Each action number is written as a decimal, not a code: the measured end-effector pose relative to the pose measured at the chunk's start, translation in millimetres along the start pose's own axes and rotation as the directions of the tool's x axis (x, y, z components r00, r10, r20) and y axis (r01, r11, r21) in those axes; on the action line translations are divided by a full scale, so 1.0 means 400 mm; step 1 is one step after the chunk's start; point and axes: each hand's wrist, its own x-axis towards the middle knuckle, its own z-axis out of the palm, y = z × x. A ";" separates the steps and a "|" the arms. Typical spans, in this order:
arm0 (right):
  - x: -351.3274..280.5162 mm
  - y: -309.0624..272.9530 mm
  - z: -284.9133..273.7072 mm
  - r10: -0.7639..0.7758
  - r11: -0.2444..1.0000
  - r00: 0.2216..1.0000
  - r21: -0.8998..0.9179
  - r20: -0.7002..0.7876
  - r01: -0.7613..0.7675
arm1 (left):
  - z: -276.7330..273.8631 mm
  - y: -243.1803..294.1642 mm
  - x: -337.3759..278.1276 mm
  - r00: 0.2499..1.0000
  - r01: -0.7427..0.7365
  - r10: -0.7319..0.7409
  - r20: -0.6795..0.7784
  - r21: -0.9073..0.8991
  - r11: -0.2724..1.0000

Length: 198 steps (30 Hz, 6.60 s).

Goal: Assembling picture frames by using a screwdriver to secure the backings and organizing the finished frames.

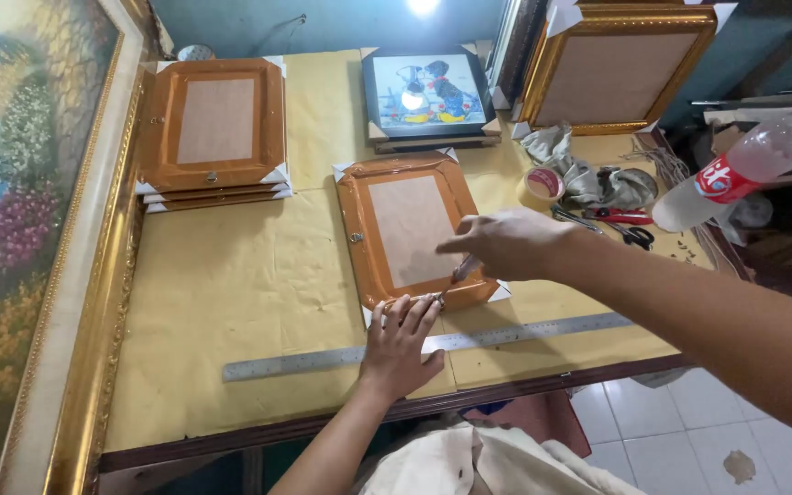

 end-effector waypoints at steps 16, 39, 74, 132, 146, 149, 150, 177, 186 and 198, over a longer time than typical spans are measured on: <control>0.044 0.003 0.069 0.411 0.902 0.911 -0.140 0.000 -0.407 | 0.002 -0.002 -0.004 0.998 -0.034 0.033 -0.059 -0.012 0.999; 0.041 0.012 0.119 -0.074 0.997 0.992 0.022 -0.098 0.077 | 0.005 -0.011 -0.005 0.995 -0.035 0.028 -0.096 -0.075 0.997; -0.009 0.013 0.112 0.050 0.968 0.992 0.249 -0.115 -0.020 | 0.011 0.002 -0.005 0.994 0.007 -0.003 0.106 -0.032 0.999; 0.055 0.003 0.084 0.167 0.985 0.986 -0.043 0.028 -0.166 | -0.001 0.003 0.003 0.998 0.012 -0.011 0.058 -0.014 1.000; 0.043 0.008 0.080 0.125 0.962 0.991 0.240 0.039 -0.131 | 0.003 0.001 0.000 0.996 0.027 -0.021 0.089 -0.061 0.998; 0.078 0.006 0.097 0.207 0.956 0.978 0.214 -0.002 -0.202 | 0.000 0.001 0.002 0.996 0.028 -0.022 0.087 -0.066 0.997; 0.086 0.004 0.099 0.240 0.970 0.969 0.052 -0.058 -0.237 | -0.002 0.002 0.003 0.997 0.027 -0.021 0.081 -0.066 0.997; 0.035 -0.005 0.043 0.209 0.974 0.977 0.081 0.041 -0.212 | 0.007 0.000 0.000 0.999 0.017 -0.016 0.047 -0.023 1.000; 0.095 0.012 0.073 0.487 0.861 0.860 0.083 0.155 -0.502 | 0.008 0.004 0.001 0.996 0.039 -0.035 0.081 -0.047 0.998; -0.105 0.067 0.120 0.678 0.517 0.734 0.694 0.024 -0.500 | 0.043 0.073 0.039 0.965 0.256 -0.254 0.058 -0.024 0.966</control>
